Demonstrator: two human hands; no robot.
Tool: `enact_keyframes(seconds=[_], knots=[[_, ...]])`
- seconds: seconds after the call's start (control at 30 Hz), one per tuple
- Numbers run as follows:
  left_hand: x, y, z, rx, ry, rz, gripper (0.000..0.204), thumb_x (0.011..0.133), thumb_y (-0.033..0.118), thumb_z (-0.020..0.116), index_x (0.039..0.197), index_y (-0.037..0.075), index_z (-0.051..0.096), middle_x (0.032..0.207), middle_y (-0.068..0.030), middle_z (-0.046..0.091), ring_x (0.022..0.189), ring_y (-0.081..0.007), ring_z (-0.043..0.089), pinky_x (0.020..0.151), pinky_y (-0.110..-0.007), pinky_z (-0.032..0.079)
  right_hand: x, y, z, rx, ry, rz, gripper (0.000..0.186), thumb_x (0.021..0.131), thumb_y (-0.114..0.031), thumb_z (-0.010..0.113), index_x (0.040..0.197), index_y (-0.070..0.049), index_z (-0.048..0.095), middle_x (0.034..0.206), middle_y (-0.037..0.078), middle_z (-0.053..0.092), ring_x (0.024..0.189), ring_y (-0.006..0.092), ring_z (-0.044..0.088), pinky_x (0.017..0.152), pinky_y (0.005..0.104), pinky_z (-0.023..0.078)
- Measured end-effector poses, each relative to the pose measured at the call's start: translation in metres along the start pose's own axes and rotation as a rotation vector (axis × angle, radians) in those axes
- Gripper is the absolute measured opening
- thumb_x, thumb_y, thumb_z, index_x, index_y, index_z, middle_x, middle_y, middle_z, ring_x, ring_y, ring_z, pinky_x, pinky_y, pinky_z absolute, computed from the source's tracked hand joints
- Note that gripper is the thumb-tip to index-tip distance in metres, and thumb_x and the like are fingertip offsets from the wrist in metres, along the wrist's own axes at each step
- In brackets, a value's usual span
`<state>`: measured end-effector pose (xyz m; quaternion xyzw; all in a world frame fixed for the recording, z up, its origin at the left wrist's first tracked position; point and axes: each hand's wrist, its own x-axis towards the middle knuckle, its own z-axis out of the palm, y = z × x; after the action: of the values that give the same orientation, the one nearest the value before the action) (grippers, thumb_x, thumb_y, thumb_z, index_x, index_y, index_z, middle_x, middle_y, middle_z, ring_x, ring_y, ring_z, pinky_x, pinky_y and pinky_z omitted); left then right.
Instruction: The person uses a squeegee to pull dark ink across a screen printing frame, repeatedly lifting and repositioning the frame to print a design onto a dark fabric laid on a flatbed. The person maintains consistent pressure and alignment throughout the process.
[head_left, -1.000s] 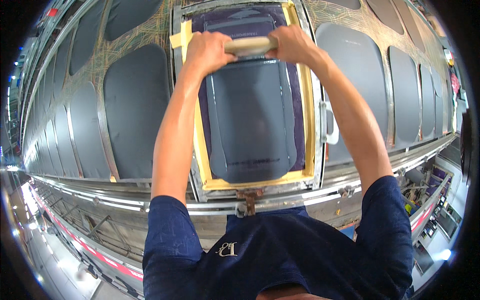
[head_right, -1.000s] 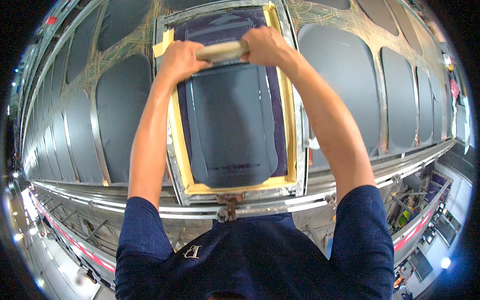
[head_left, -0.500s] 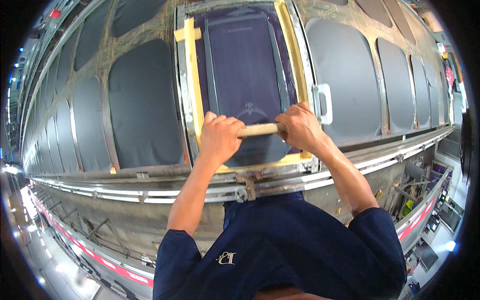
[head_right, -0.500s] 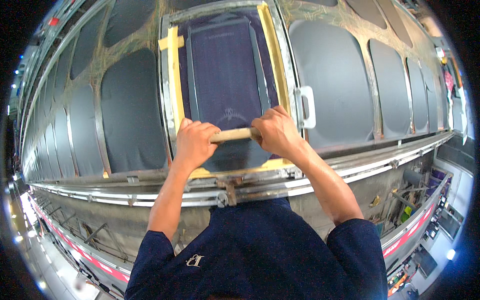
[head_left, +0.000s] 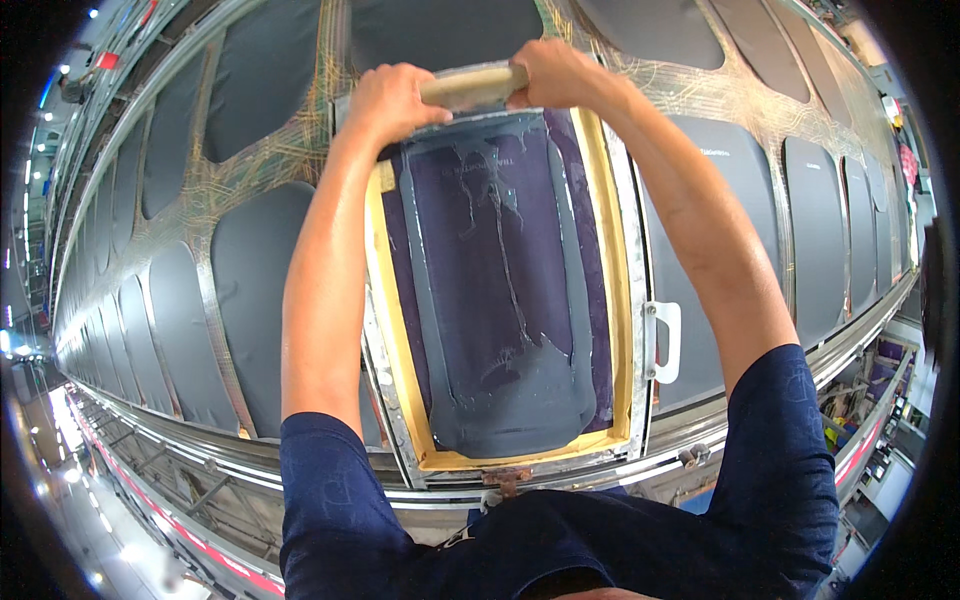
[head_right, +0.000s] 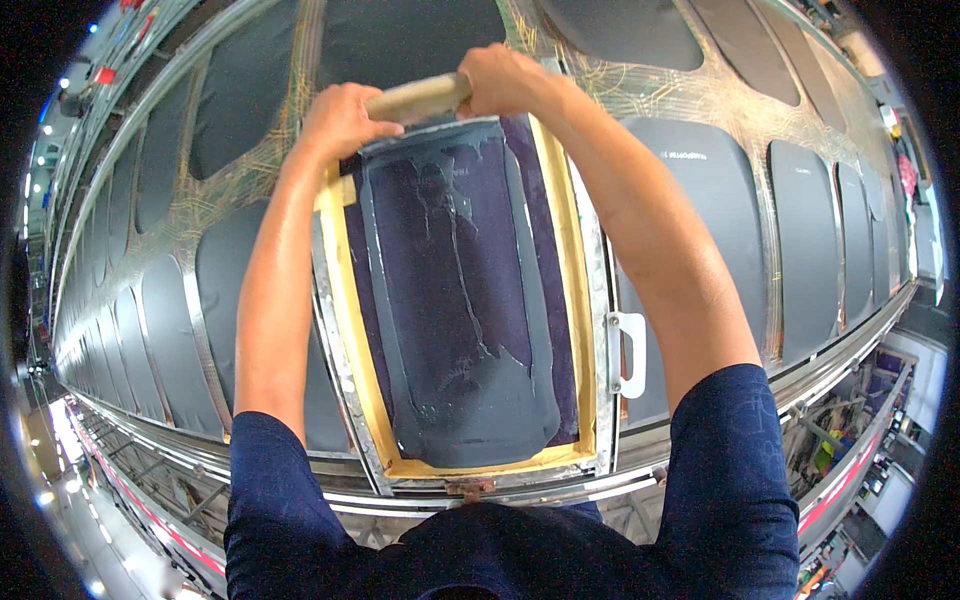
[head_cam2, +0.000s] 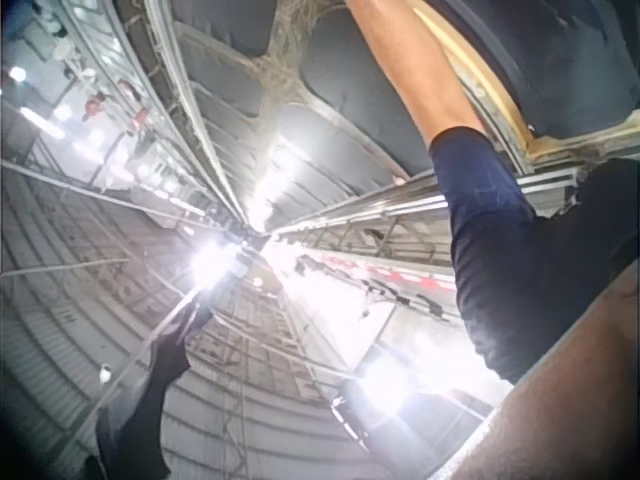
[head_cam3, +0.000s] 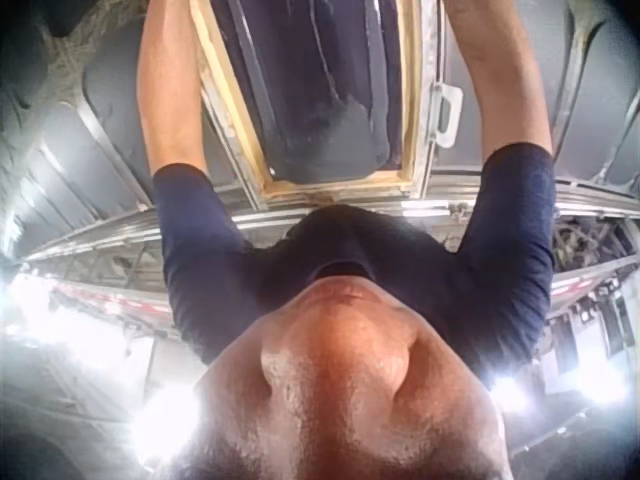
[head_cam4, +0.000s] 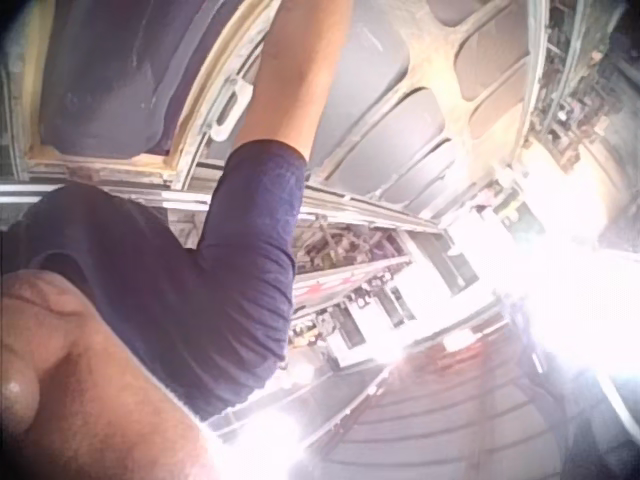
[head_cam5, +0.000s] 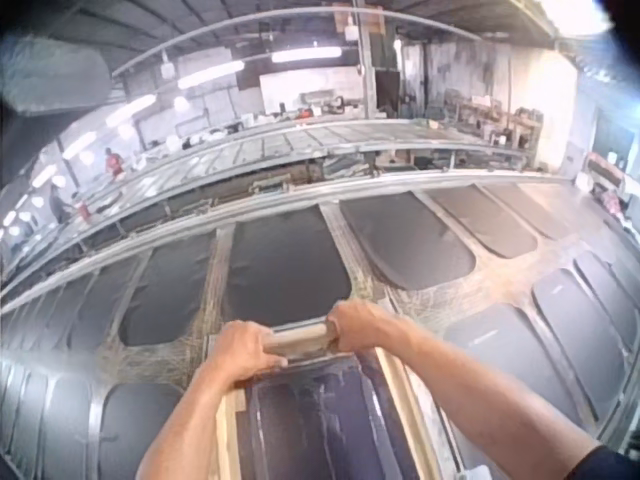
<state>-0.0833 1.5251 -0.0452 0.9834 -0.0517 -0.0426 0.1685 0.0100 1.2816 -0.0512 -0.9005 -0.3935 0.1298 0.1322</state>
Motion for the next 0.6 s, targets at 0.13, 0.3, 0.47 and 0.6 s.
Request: enact_keyframes(seconds=[0.13,0.3,0.47,0.6], knots=[[-0.006,0.0,0.009,-0.004,0.039,-0.009,0.05,0.067,0.045,0.09,0.106,0.014,0.08,0.076,-0.0119,0.074,0.077,-0.0295,0.074,0.072,-0.041,0.055,-0.004,-0.006,0.006,0.078,-0.013,0.085,0.031,0.076,-0.027,0.086,0.098,-0.007,0.077,0.087,0.017,0.075,0.083,0.0347,0.073,0.074,0.0456,0.057],[-0.063,0.024,0.02,0.025,0.091,0.021,0.04,0.069,0.041,0.088,0.099,0.015,0.08,0.076,-0.0096,0.074,0.078,-0.0313,0.072,0.078,-0.043,0.055,-0.059,-0.044,0.004,0.031,-0.018,0.007,0.03,0.076,-0.024,0.086,0.097,-0.005,0.075,0.085,0.018,0.074,0.082,0.0366,0.071,0.075,0.0461,0.055],[-0.198,0.085,0.049,-0.019,0.116,0.101,0.023,0.073,0.034,0.085,0.085,0.015,0.077,0.073,-0.0074,0.072,0.075,-0.0291,0.07,0.077,-0.042,0.046,-0.189,-0.096,0.056,0.043,0.086,-0.058,0.025,0.072,-0.019,0.087,0.088,-0.006,0.073,0.077,0.015,0.071,0.077,0.0365,0.069,0.073,0.0463,0.054],[-0.308,0.134,0.07,-0.017,0.015,0.075,0.021,0.073,0.028,0.083,0.089,0.016,0.077,0.084,-0.0054,0.073,0.079,-0.0262,0.066,0.085,-0.041,0.043,-0.296,-0.144,0.089,0.061,0.103,-0.09,0.028,0.065,-0.013,0.09,0.087,-0.008,0.074,0.077,0.011,0.071,0.079,0.0334,0.068,0.078,0.0432,0.054]])
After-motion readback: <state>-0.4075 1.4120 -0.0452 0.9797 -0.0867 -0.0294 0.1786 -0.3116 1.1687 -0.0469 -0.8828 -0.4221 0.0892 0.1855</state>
